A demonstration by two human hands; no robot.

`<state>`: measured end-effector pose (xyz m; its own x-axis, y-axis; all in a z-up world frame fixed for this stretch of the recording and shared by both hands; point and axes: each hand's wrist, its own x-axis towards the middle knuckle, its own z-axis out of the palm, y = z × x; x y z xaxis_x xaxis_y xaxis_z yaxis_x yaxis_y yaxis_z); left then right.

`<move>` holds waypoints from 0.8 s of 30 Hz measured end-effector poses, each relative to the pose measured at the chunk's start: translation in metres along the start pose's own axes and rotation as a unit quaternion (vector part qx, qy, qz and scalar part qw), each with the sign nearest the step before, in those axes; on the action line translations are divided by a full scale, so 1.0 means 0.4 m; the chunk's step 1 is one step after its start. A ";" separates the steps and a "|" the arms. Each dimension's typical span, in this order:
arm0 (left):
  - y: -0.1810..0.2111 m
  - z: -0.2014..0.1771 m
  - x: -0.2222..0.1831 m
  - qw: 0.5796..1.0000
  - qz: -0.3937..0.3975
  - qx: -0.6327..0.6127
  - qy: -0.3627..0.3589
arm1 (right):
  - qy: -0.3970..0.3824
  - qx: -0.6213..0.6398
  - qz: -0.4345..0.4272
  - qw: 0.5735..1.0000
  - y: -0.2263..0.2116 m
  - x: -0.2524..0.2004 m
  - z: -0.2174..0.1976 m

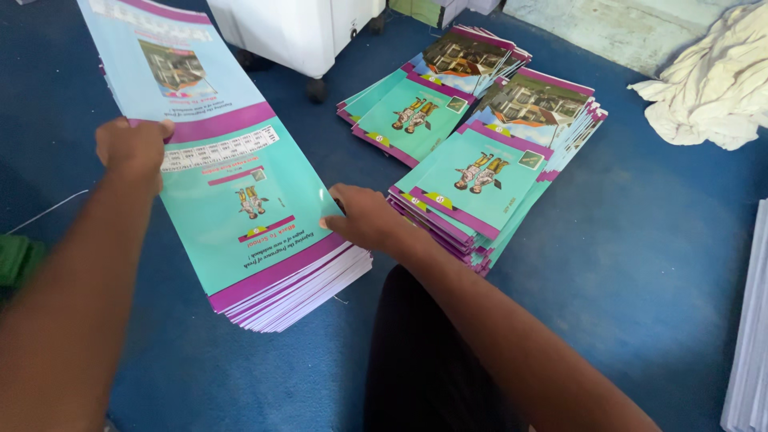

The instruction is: The person inserts loose printed pages into pre-folded book covers, aligns them, and stacks the completed books. The person repeats this process for multiple units, handling covers and pages by hand.

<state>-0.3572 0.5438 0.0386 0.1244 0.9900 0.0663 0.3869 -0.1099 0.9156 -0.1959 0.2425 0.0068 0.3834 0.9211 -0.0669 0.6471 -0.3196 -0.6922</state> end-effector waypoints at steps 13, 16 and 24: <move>-0.085 0.027 0.025 0.996 -0.062 -0.067 -0.013 | 0.067 -0.029 -0.040 0.997 -0.023 -0.025 -0.013; -0.082 0.025 0.011 0.997 -0.061 -0.045 0.002 | 0.070 -0.017 -0.043 0.996 -0.018 -0.027 -0.012; -0.083 0.027 0.005 0.998 -0.055 -0.036 0.000 | 0.051 -0.031 -0.051 0.997 -0.028 -0.029 -0.019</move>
<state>-0.3598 0.5483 0.0041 0.0848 0.9957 -0.0370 0.3320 0.0068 0.9432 -0.2024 0.2336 0.0209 0.3764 0.9232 0.0778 0.7250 -0.2413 -0.6451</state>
